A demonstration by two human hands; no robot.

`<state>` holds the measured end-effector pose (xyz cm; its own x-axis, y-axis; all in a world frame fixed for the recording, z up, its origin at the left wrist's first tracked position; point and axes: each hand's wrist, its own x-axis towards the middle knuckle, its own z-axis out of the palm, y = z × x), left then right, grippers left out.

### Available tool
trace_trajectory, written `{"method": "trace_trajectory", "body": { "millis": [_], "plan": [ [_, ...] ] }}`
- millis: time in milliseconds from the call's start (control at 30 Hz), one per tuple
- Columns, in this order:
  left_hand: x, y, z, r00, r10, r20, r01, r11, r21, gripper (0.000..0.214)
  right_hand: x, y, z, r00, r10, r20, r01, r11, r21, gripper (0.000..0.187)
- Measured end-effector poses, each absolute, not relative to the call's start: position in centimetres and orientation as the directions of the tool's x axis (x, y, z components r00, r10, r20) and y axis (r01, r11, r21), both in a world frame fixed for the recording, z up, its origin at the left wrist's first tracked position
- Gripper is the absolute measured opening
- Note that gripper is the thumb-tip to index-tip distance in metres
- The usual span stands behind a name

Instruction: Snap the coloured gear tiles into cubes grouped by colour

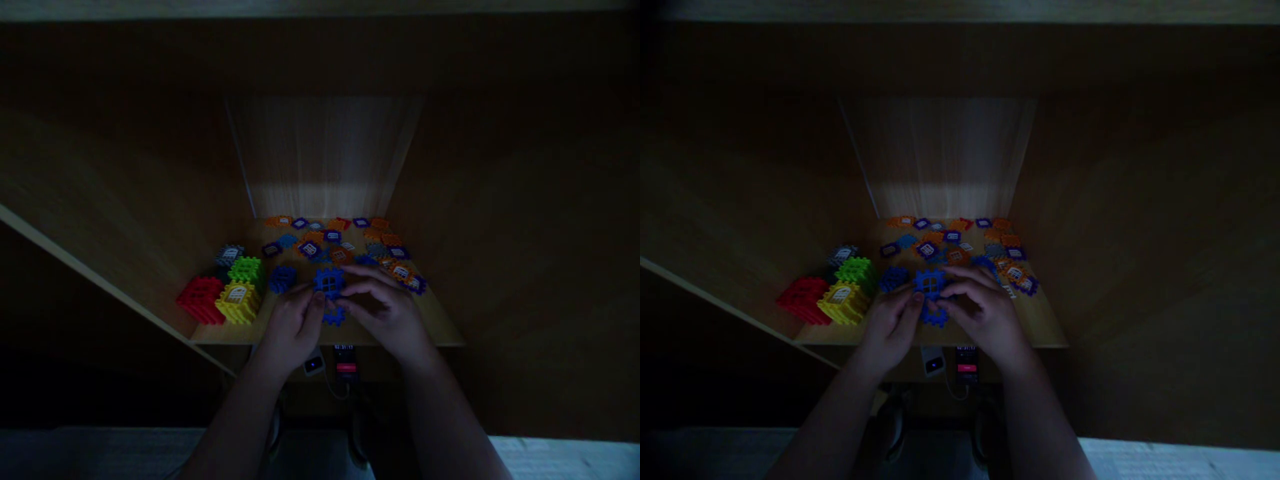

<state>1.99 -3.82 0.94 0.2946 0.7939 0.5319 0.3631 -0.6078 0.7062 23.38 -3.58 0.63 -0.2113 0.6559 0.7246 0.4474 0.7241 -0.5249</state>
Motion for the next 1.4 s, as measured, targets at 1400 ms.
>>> {"method": "trace_trajectory", "body": {
  "millis": [1400],
  "plan": [
    [3.0,-4.5,-0.1,0.702,0.577,0.417,0.517,-0.816,0.258,0.011,24.9,-2.0,-1.0,-0.219,0.878,0.426,0.688,0.449,-0.570,0.035]
  ]
}}
